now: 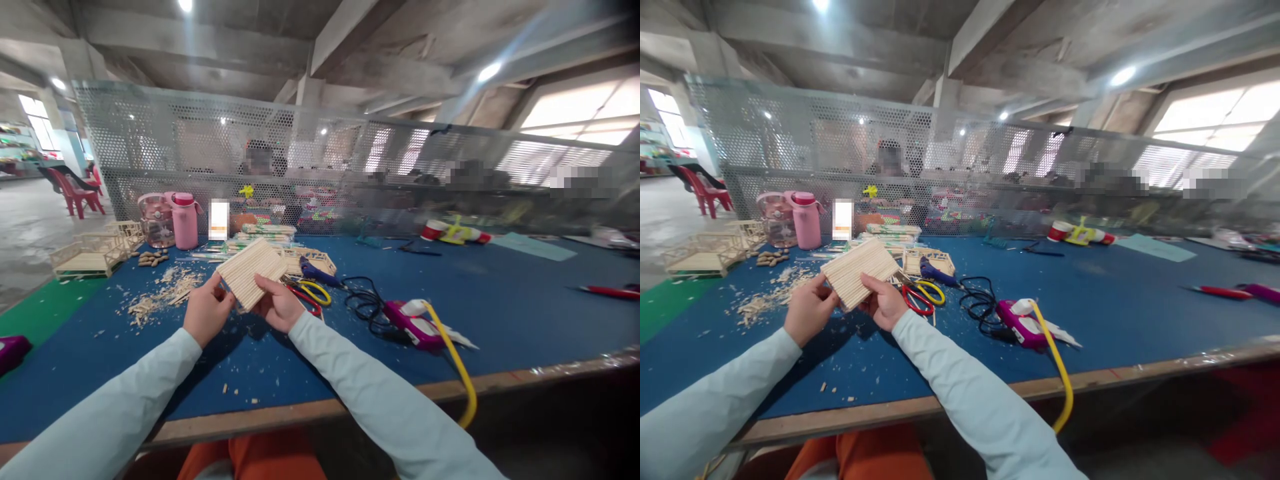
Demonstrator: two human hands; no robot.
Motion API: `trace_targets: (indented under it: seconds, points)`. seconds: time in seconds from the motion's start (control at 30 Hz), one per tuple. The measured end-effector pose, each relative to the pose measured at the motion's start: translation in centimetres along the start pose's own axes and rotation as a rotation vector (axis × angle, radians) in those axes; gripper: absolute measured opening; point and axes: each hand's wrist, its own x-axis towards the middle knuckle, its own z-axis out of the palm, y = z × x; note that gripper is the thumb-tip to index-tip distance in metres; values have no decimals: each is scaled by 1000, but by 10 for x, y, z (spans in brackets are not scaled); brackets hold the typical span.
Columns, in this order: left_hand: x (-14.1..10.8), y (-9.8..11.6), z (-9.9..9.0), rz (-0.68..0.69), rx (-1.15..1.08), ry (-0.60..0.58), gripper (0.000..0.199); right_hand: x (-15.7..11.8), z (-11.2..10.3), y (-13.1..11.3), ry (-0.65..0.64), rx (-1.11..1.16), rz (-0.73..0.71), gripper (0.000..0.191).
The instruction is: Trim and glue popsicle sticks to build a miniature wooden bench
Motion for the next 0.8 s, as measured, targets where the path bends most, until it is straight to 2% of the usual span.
trace_targets:
  seconds: [0.07,0.2,0.43,0.5,0.57,0.63,0.7,0.8]
  points:
    - [1,-2,-1,-6,-19,-50,19,0,0,2,-23,-17,-18,12]
    - [1,-2,-2,22,14,-104,29,1,1,-1,3,-15,-58,8]
    - [-1,3,-1,17,-166,32,27,0,0,-15,56,73,-67,9]
    - [2,1,-2,-54,-276,111,25,-1,-1,-19,69,83,-45,11]
    - [7,-2,-3,-183,-452,214,25,-3,-2,-22,74,93,-34,13]
    - [10,-5,-4,-319,-612,250,31,-4,-1,-23,61,105,-31,15]
    - [11,-6,-3,-376,-678,149,36,-4,0,-21,48,107,-36,14]
    - [6,-3,2,-286,-659,-99,34,-4,2,-12,-5,87,-37,15]
